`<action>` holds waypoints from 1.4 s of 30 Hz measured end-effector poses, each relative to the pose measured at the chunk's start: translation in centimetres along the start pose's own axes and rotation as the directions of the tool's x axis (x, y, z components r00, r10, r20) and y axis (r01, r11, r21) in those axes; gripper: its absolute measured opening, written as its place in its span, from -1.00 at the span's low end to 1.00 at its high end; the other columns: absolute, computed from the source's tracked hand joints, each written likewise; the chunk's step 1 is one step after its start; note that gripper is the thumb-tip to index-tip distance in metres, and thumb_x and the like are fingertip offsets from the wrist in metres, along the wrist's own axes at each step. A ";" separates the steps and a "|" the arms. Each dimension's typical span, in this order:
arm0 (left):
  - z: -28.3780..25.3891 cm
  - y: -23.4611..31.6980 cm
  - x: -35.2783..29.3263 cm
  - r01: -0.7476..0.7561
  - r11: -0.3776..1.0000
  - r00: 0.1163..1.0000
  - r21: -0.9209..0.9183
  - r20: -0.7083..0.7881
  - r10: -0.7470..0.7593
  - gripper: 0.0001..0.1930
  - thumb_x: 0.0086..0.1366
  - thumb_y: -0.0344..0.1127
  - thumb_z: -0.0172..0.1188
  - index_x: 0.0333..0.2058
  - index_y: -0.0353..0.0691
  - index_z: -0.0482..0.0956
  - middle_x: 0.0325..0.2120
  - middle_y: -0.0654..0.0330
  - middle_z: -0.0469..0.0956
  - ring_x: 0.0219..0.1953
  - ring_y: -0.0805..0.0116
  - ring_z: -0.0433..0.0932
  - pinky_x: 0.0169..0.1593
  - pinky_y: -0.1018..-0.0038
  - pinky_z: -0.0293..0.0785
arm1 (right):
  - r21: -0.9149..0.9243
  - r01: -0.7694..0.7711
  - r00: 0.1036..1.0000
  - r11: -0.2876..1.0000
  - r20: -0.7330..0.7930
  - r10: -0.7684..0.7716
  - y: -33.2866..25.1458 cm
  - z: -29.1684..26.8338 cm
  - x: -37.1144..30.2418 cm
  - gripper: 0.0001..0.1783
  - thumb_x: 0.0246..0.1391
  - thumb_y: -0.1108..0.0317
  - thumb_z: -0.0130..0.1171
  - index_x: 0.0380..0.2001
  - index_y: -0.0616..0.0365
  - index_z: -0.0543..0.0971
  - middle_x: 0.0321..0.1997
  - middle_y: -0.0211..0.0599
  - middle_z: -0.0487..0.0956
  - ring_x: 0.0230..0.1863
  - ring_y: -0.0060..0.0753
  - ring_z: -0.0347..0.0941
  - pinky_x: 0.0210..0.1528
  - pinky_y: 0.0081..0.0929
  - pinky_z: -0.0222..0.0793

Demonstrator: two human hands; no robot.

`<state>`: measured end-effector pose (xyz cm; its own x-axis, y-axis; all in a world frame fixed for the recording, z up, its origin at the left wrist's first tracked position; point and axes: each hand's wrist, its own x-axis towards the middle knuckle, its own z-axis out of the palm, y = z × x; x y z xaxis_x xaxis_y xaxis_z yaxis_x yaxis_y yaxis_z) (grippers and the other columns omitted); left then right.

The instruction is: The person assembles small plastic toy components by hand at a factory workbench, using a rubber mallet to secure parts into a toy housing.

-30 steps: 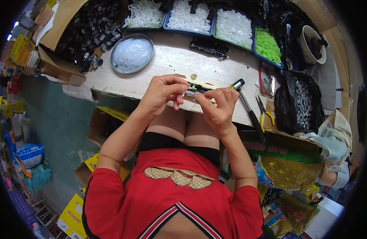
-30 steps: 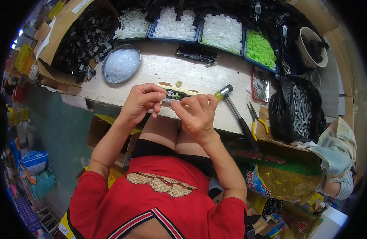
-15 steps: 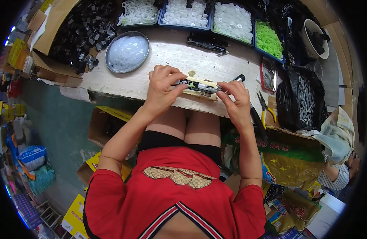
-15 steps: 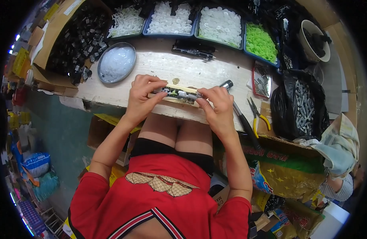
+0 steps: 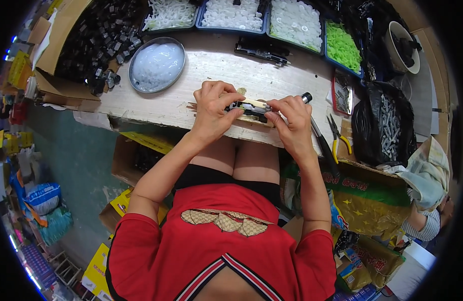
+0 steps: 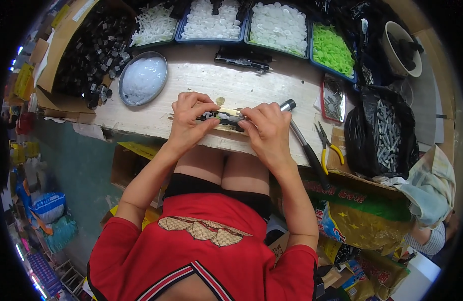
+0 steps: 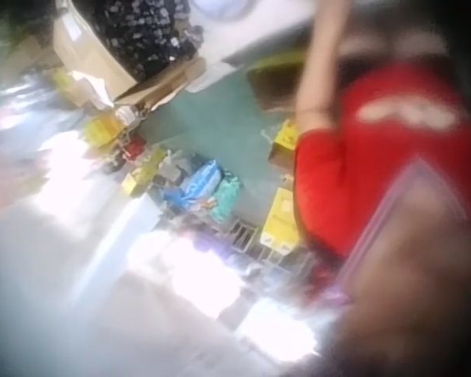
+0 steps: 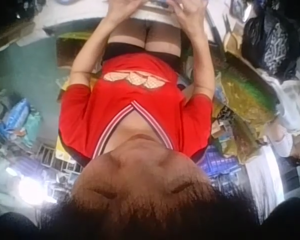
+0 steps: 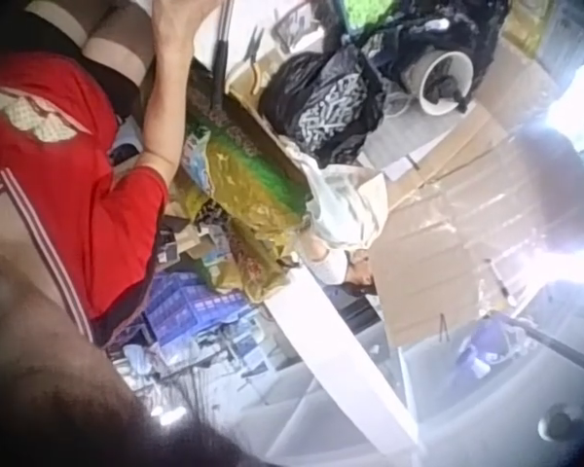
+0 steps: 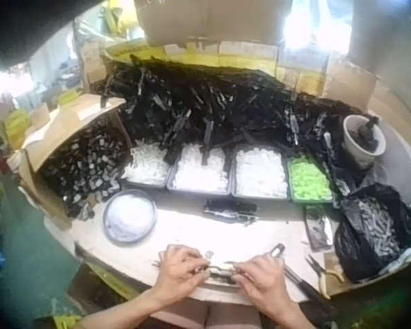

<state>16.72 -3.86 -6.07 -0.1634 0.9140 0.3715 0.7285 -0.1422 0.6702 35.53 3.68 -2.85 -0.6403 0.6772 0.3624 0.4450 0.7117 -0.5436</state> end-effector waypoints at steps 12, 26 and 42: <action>0.0 -0.1 0.0 0.002 1.000 1.000 -0.020 -0.007 -0.002 -0.82 -0.16 -0.33 0.31 -0.46 -0.07 0.60 -0.37 0.38 0.45 -0.17 0.37 0.28 -0.12 0.41 0.05 | -0.035 0.016 1.000 0.999 -0.004 -0.016 0.3 0.9 -0.3 -0.80 -0.17 0.39 0.21 -0.37 0.05 0.55 -0.46 -0.47 0.43 -0.33 -0.39 0.30 -0.27 -0.39 0.01; 0.2 0.2 0.6 -0.050 0.999 0.999 -0.002 0.006 0.050 -0.91 -0.17 -0.38 0.28 -0.61 -0.07 0.55 -0.41 0.40 0.44 -0.22 0.35 0.29 -0.14 0.39 0.05 | -0.141 0.266 0.964 0.954 0.033 -0.264 1.9 0.4 -0.7 -0.75 -0.30 0.47 0.14 -0.43 -0.09 0.54 -0.37 -0.57 0.45 -0.29 -0.43 0.31 -0.24 -0.37 0.05; -0.2 0.6 0.4 -0.009 1.000 0.999 -0.023 0.036 0.010 -0.90 -0.16 -0.40 0.29 -0.58 -0.09 0.57 -0.42 0.33 0.44 -0.21 0.30 0.30 -0.12 0.38 0.06 | -0.551 -0.471 0.865 0.689 -0.440 0.240 17.1 -12.3 12.5 -0.77 -0.13 0.28 0.17 -0.33 0.05 0.57 -0.23 -0.33 0.52 -0.10 -0.19 0.38 -0.17 -0.17 0.22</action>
<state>16.95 -3.71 -5.39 -0.1319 0.9257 0.3545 0.7143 -0.1592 0.6815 42.82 26.62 1.66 -0.1717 0.8387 0.5168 0.9532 0.2739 -0.1278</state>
